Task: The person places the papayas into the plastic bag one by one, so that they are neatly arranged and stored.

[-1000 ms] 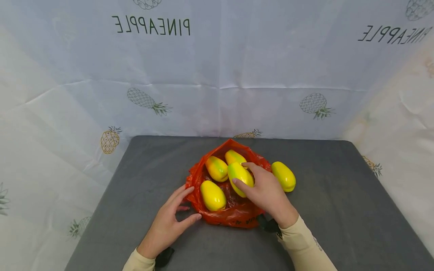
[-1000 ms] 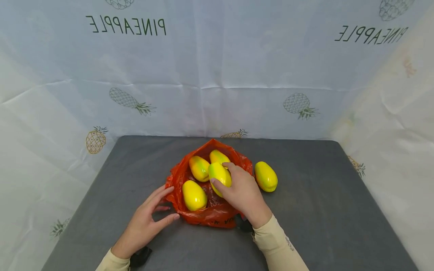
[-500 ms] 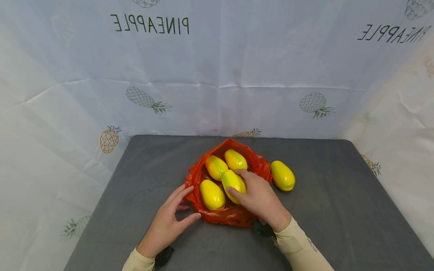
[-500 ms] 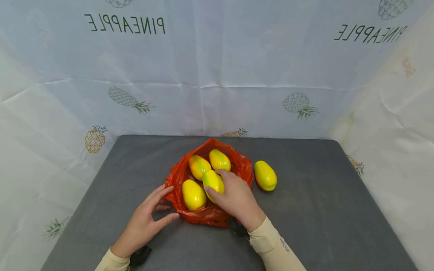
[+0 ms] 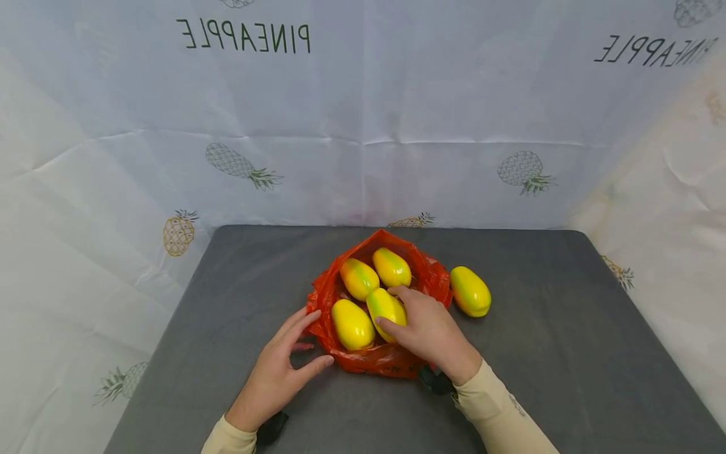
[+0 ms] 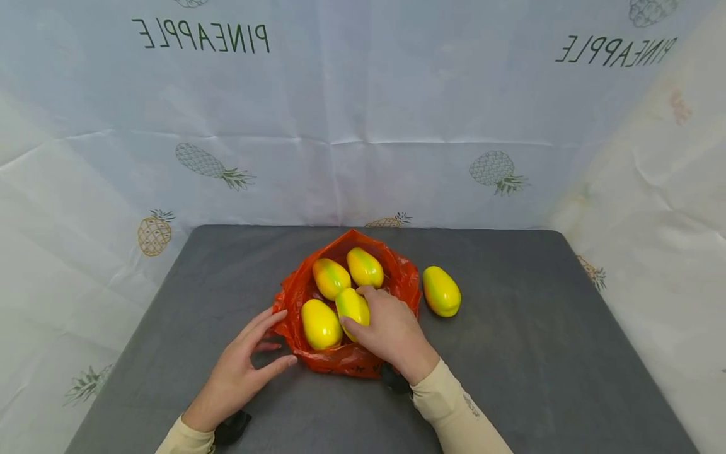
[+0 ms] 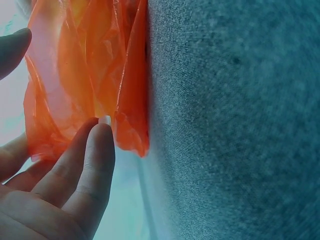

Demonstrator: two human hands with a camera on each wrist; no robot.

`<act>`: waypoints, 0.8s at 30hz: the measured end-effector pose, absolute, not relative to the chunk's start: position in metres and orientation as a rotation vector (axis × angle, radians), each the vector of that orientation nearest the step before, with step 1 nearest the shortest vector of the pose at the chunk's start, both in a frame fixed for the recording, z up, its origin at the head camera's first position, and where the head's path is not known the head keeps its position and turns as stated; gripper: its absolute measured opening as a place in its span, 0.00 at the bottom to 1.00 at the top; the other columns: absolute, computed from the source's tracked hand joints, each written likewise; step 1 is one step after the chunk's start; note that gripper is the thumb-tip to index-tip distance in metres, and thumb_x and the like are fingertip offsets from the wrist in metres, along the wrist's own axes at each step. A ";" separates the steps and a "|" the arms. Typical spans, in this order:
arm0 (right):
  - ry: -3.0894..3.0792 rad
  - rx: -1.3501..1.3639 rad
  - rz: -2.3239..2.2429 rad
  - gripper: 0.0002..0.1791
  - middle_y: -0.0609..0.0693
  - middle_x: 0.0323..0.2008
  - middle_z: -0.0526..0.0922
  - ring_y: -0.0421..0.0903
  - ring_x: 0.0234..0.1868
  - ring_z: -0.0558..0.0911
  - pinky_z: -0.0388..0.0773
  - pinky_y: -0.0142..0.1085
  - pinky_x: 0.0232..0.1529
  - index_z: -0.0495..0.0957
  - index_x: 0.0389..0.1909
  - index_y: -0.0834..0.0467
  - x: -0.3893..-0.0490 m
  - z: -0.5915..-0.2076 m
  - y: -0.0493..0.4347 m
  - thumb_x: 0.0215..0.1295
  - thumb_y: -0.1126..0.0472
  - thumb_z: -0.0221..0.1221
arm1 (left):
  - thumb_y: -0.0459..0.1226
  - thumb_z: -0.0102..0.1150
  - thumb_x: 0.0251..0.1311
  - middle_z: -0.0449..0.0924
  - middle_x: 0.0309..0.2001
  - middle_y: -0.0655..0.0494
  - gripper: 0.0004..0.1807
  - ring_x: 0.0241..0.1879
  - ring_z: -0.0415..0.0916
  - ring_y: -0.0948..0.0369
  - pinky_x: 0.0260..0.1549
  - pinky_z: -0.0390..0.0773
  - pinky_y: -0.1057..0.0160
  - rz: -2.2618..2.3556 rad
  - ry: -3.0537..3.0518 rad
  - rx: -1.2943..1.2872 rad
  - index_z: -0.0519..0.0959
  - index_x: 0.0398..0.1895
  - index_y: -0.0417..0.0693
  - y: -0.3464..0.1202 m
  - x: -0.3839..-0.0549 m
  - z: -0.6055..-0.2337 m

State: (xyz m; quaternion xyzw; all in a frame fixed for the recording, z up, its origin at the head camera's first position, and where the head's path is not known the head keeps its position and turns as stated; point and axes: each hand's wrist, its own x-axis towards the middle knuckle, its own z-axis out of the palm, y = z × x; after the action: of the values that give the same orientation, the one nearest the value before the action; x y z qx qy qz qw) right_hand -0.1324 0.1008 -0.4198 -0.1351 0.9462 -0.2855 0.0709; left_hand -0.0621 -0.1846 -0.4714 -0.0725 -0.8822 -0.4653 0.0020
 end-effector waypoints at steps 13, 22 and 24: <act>2.826 -0.430 -0.786 0.36 0.47 0.49 0.89 0.40 0.38 0.82 0.87 0.42 0.45 0.79 0.68 0.56 -0.134 -0.426 0.099 0.66 0.41 0.73 | 0.54 0.79 0.61 0.65 0.82 0.54 0.44 0.61 0.83 0.59 0.56 0.89 0.57 -1.429 -2.745 -0.276 0.72 0.79 0.56 -0.184 -0.061 -0.470; 2.807 -0.430 -0.775 0.35 0.46 0.45 0.89 0.39 0.34 0.80 0.85 0.40 0.41 0.79 0.67 0.57 -0.134 -0.428 0.099 0.66 0.41 0.74 | 0.55 0.78 0.61 0.65 0.82 0.55 0.44 0.63 0.82 0.59 0.57 0.89 0.58 -1.431 -2.753 -0.261 0.72 0.79 0.59 -0.184 -0.061 -0.471; 2.803 -0.430 -0.769 0.35 0.46 0.44 0.89 0.39 0.33 0.80 0.85 0.39 0.41 0.79 0.67 0.57 -0.135 -0.429 0.098 0.66 0.41 0.73 | 0.55 0.78 0.61 0.65 0.82 0.55 0.44 0.63 0.82 0.59 0.57 0.89 0.59 -1.426 -2.753 -0.262 0.72 0.79 0.60 -0.184 -0.061 -0.471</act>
State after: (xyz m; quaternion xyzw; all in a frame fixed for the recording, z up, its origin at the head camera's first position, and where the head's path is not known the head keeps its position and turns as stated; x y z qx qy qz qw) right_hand -0.1345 0.0981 -0.4290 -0.1456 0.9491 -0.2604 0.1013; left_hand -0.0609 -0.1845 -0.4715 -0.0842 -0.8847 -0.4583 0.0153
